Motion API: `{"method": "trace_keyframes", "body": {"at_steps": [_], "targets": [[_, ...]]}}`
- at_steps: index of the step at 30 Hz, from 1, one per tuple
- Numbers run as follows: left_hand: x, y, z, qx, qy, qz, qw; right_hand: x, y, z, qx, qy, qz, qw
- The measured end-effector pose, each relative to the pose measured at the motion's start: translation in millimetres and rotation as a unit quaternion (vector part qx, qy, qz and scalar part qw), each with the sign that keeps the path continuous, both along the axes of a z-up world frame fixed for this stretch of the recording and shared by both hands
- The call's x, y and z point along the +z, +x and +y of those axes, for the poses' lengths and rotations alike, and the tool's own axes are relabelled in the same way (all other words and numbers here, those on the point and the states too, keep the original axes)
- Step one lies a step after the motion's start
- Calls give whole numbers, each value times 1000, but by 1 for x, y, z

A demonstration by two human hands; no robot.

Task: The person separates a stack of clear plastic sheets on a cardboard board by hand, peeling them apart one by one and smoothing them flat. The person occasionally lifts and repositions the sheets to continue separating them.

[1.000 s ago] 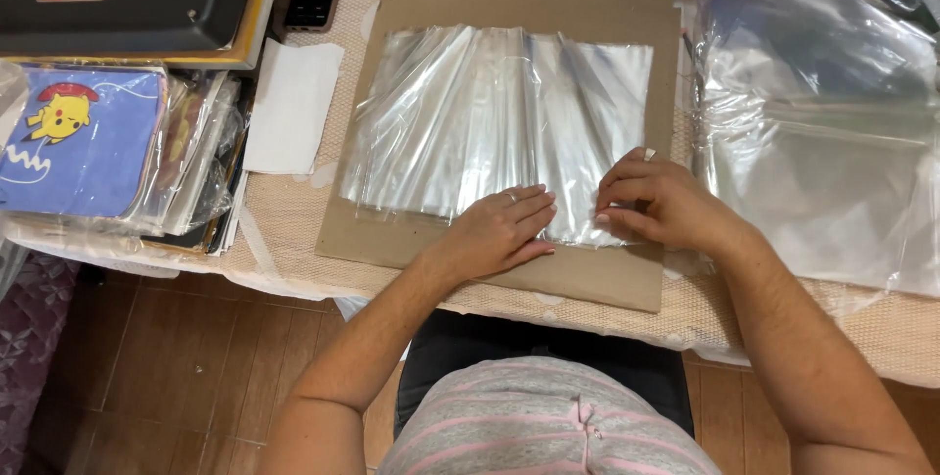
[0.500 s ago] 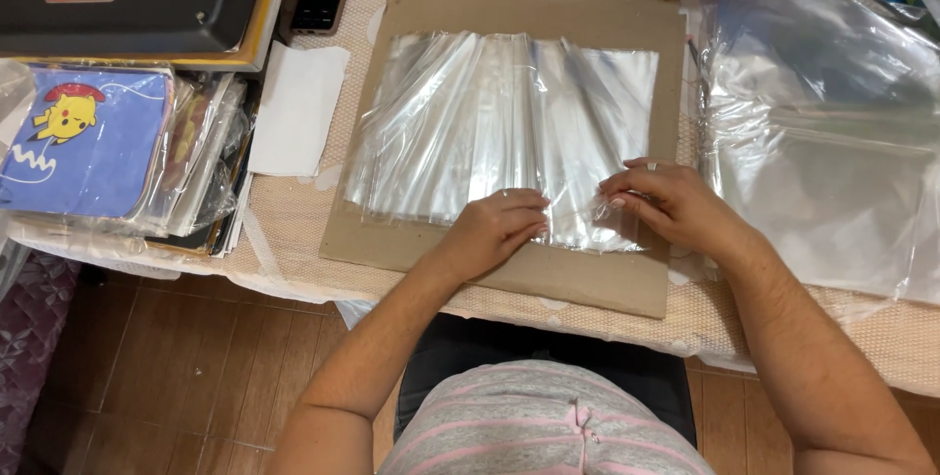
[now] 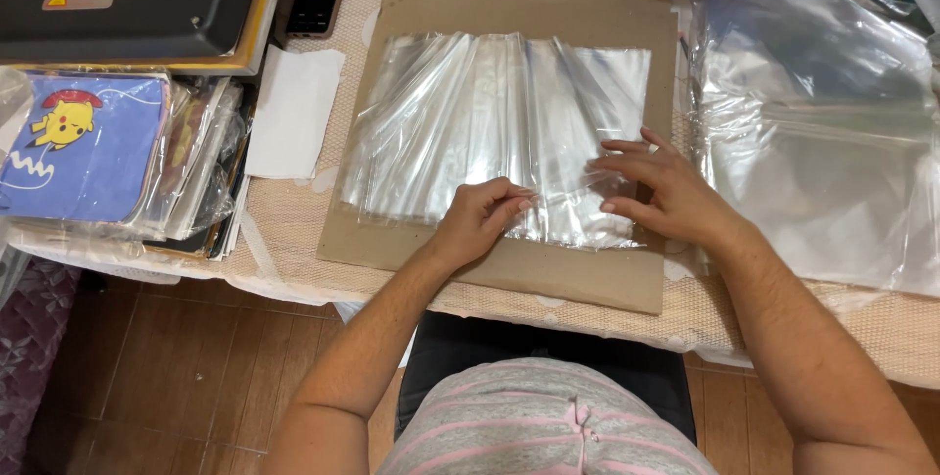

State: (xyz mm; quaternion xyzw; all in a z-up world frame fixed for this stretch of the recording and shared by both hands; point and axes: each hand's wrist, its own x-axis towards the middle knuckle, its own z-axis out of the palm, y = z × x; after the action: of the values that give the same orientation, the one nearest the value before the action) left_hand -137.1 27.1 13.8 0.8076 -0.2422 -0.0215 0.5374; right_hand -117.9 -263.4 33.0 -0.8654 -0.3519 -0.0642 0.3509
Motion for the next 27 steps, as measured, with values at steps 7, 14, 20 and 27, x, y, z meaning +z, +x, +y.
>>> {"method": "trace_keyframes", "body": {"at_steps": [7,14,20,27], "targets": [[-1,-6,0,30,31,-29,999,-16,2,-10,-19,69,-28,997],[-3,-6,-3,-12,-1,-161,987,-7,-2,3,51,-52,79,994],[-8,-3,-2,-16,63,-223,973,-2,-2,6,65,-2,57,996],[5,-7,-18,-54,168,-294,939,-11,0,4,41,61,22,997]]}}
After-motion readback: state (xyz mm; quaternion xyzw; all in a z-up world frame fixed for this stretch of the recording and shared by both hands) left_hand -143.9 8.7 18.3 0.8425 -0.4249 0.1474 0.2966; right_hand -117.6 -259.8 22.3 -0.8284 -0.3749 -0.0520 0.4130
